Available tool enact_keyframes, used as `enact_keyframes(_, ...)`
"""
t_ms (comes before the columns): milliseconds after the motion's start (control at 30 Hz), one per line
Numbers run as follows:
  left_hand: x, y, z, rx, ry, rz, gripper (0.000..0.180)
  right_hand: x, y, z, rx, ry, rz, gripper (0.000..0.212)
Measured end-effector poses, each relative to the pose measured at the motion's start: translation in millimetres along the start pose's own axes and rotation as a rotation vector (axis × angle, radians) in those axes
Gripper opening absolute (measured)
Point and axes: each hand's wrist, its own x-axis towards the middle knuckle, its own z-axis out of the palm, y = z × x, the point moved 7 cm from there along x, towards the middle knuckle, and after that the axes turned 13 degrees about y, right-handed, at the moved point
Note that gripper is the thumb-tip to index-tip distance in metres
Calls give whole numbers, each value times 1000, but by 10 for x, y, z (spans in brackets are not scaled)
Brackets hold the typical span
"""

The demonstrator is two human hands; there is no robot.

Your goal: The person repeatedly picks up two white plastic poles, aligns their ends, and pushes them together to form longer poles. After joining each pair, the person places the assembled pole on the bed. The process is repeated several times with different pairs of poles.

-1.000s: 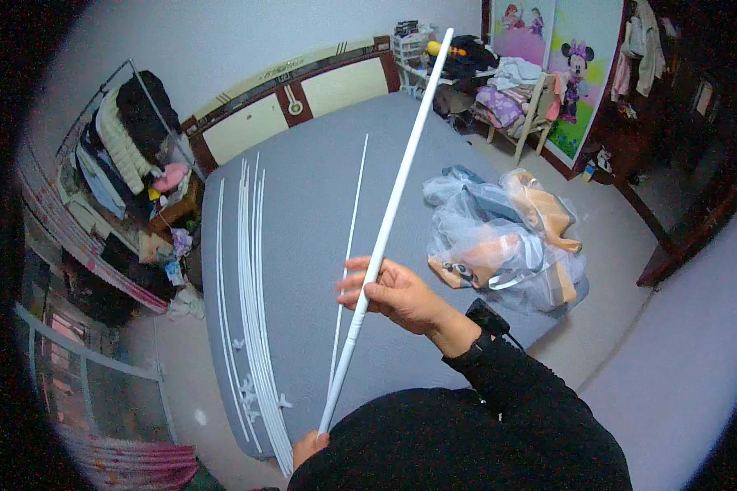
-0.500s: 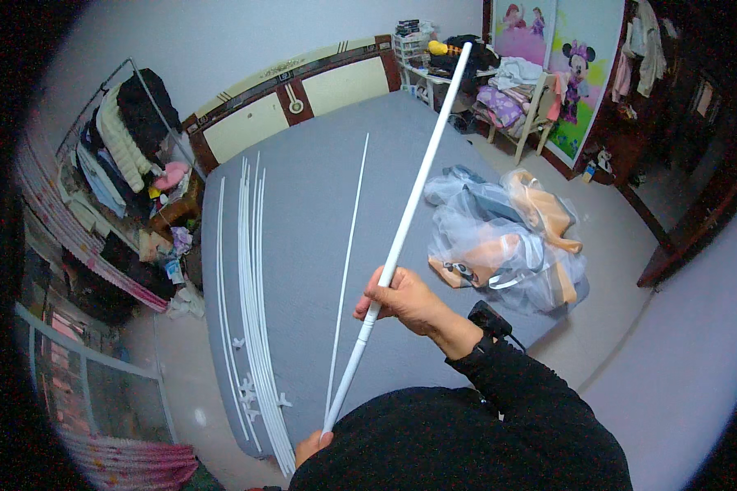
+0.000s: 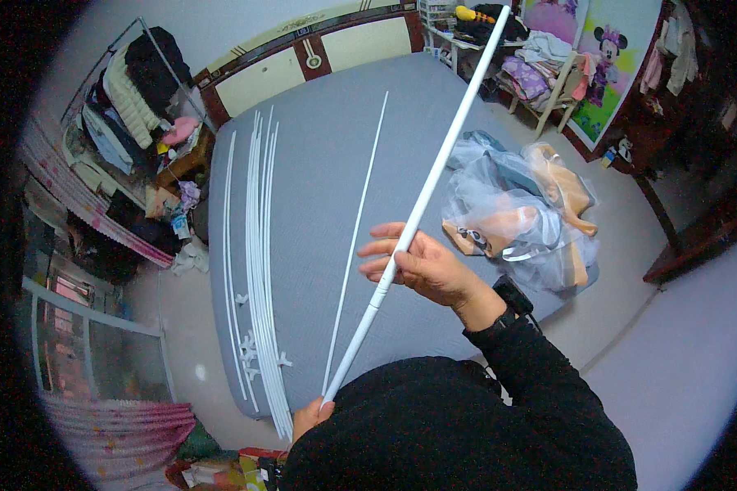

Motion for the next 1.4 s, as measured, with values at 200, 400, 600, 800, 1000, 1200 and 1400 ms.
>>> enact_keyframes(200, -25, -26, 31, -39, -18, -29, 39, 6, 66, -120, -348, 148, 79, 28)
enact_keyframes(400, -13, -45, 39, -44, -17, -24, 38, -60, 36, 7, -40, 1, 45, 20)
enact_keyframes(600, -10, -57, 61, -94, -26, -34, 35, 0, 44, 40, -120, -103, -66, 24)
enact_keyframes(800, -6, -48, 31, -105, 35, -15, 36, -43, 120, 34, -97, 58, 31, 23)
enact_keyframes(1000, 59, -83, -59, 108, 195, 67, 33, -12, 327, -10, -52, 150, 48, 19)
enact_keyframes(1200, 120, -201, -187, 371, 373, 67, 35, -31, 541, -55, -55, 239, 82, 18)
enact_keyframes(1400, 165, -148, -134, 371, 315, 97, 32, -55, 536, -129, -77, 303, 89, 18)
